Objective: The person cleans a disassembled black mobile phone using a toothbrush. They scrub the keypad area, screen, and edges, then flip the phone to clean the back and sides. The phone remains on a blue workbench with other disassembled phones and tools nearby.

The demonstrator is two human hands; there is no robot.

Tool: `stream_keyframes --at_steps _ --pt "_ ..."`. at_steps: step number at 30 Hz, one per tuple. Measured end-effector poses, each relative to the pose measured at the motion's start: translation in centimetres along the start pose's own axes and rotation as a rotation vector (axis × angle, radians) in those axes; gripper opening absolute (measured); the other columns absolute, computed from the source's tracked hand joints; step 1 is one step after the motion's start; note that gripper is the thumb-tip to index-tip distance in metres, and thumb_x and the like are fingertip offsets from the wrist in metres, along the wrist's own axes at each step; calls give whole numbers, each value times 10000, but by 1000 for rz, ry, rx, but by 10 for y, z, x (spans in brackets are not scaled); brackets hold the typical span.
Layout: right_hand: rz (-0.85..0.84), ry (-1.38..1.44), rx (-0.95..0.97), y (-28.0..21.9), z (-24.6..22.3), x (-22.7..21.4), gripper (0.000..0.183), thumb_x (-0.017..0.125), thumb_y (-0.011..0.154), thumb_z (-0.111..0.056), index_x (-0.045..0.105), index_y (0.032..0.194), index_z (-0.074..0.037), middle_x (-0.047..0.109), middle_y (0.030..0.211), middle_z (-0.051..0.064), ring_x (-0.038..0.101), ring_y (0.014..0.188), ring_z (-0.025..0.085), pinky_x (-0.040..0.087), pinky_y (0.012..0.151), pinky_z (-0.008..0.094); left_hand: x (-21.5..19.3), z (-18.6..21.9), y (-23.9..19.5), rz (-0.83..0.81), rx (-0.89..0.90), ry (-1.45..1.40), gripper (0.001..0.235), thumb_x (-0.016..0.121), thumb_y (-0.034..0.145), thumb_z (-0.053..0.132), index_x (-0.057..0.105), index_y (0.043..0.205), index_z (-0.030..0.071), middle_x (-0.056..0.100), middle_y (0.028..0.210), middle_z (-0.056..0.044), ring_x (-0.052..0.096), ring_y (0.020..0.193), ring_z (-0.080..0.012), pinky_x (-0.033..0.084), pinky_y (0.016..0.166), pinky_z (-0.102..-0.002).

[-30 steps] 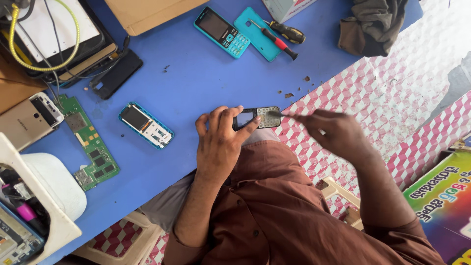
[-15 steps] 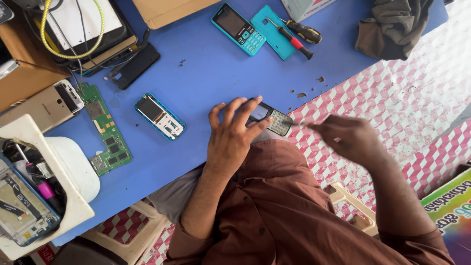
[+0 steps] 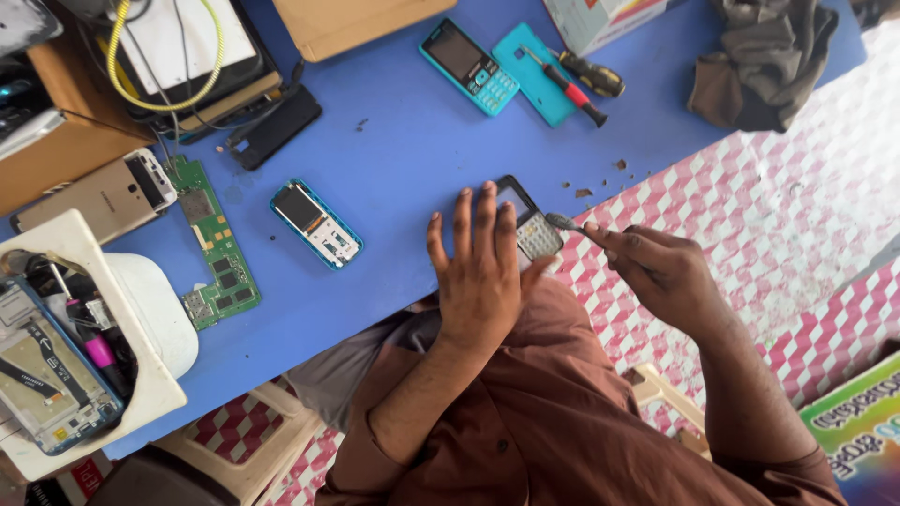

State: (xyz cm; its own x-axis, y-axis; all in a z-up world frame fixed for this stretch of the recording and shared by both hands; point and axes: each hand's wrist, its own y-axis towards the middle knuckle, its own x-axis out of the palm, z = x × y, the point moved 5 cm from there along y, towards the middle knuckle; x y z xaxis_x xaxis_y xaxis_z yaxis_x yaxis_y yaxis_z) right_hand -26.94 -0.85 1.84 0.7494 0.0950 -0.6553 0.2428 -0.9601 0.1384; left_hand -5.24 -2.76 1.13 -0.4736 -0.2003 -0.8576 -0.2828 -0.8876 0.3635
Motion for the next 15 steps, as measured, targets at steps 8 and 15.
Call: stream_keyframes --at_steps 8,15 --pt "23 -217 -21 13 -20 6 360 662 954 -9 734 1290 -115 636 760 44 598 569 128 500 524 327 -3 -16 -2 -11 49 -58 653 638 1036 419 476 1521 12 434 1640 -184 411 1549 -313 279 1277 -571" --pt "-122 -417 -121 33 -33 22 352 704 908 -102 760 1237 -214 655 749 3 611 532 170 499 468 343 -3 -4 -5 34 -24 -36 759 700 934 542 547 1398 -38 505 1522 -175 434 1461 -320 258 1201 -619"
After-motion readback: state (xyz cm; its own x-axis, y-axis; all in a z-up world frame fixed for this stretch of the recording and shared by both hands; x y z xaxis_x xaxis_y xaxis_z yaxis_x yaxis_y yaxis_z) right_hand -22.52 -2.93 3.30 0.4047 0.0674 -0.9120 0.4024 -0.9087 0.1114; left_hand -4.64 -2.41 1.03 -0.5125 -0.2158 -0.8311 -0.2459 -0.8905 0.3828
